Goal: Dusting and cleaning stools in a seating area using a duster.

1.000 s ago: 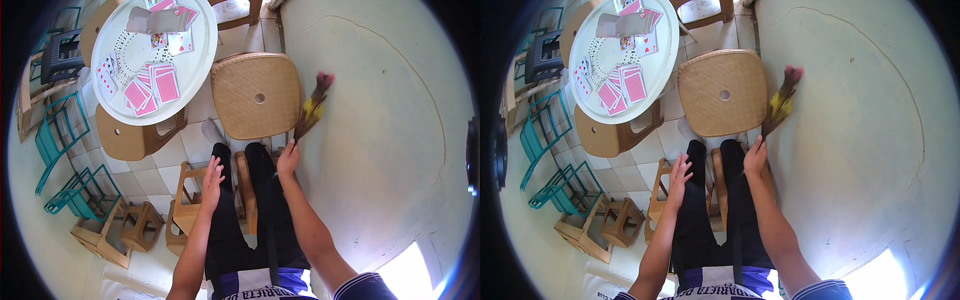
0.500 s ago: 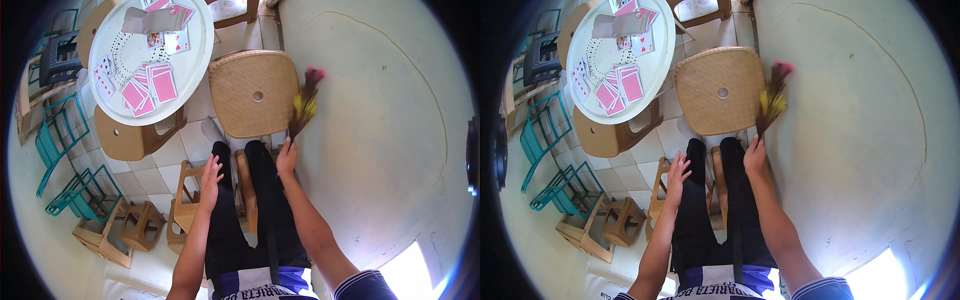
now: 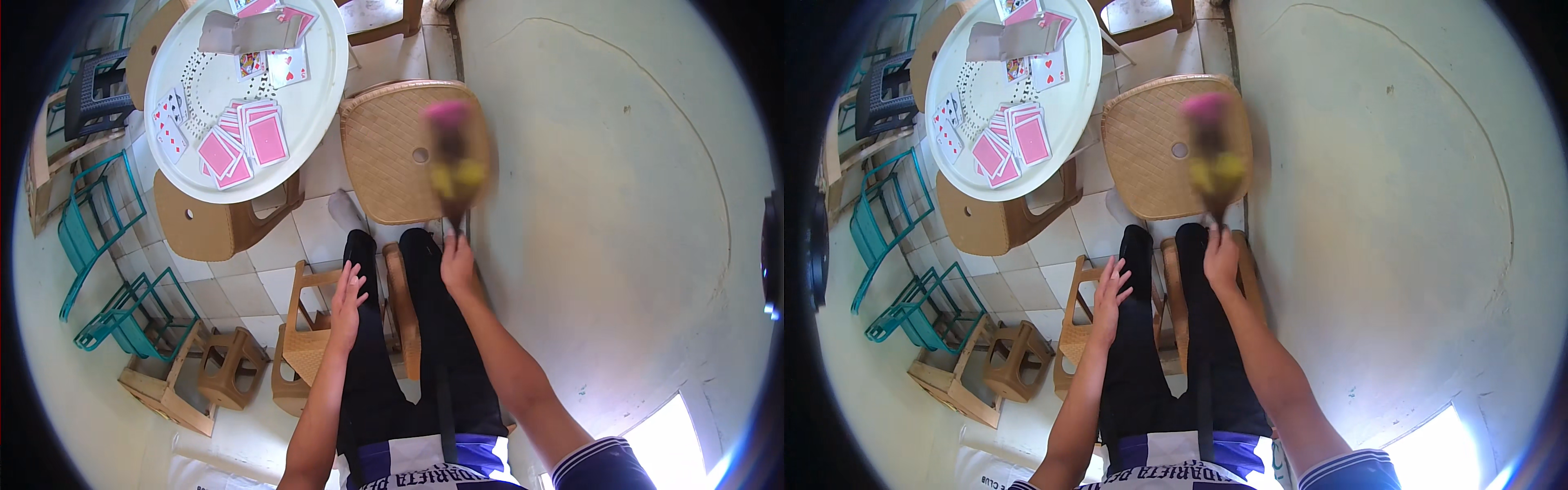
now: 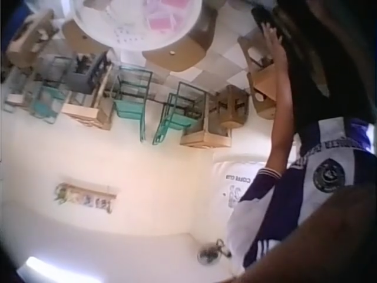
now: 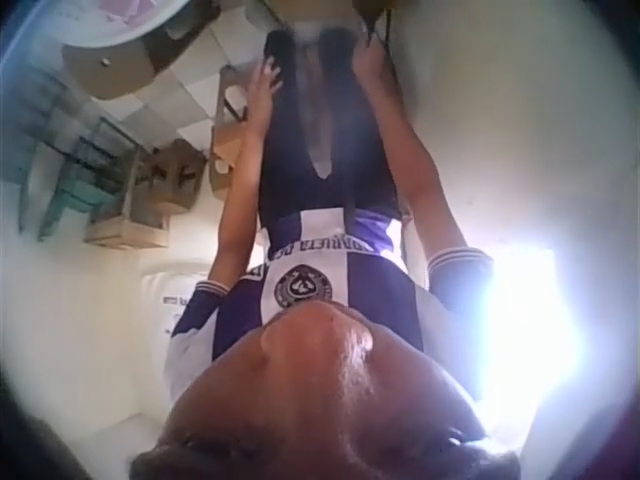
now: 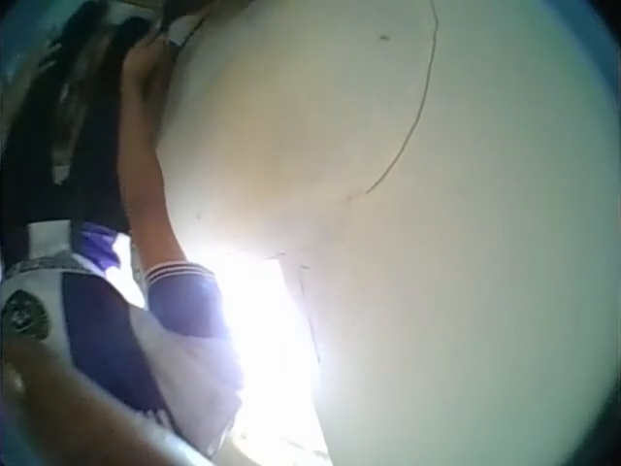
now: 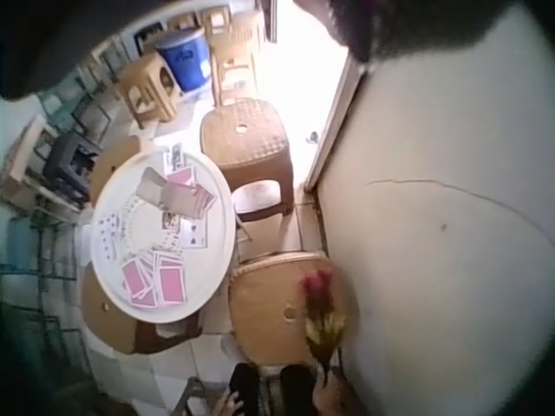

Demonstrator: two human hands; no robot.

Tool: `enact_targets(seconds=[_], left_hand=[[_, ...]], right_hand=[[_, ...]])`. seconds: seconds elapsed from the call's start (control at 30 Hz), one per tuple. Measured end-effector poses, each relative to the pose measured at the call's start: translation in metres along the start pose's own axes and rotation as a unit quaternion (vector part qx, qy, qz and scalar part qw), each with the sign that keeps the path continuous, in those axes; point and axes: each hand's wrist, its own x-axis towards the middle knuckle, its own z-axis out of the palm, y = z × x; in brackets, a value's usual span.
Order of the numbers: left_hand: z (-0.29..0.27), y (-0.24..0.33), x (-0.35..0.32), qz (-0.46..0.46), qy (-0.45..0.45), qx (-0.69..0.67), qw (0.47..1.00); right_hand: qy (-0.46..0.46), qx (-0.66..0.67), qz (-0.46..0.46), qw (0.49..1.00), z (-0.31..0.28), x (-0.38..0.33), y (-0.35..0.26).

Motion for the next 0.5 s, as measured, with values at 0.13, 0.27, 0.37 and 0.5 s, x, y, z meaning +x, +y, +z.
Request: enact_targets(seconds=[0.13, 0.27, 0.37, 0.5], left_hand=[[0.011, 0.003, 0.003, 0.005, -0.009, -0.004, 1.000], [-0.002, -0.003, -0.001, 0.005, 0.002, 0.000, 1.000], [0.005, -0.001, 0.001, 0.005, -0.004, 0.000, 1.000], [-0.001, 0.001, -0.001, 0.006, 0.000, 0.007, 1.000]], right_hand=[[0.087, 0.034, 0.051, 0.994, -0.002, 0.008, 0.019], [-0.128, -0.031, 0.010, 0.991, 0.000, -0.025, -0.027], [-0.116, -0.021, -0.056, 0.991, -0.001, -0.038, -0.037], [-0.060, 0.440, 0.271, 0.854, 0.007, -0.041, -0.079]])
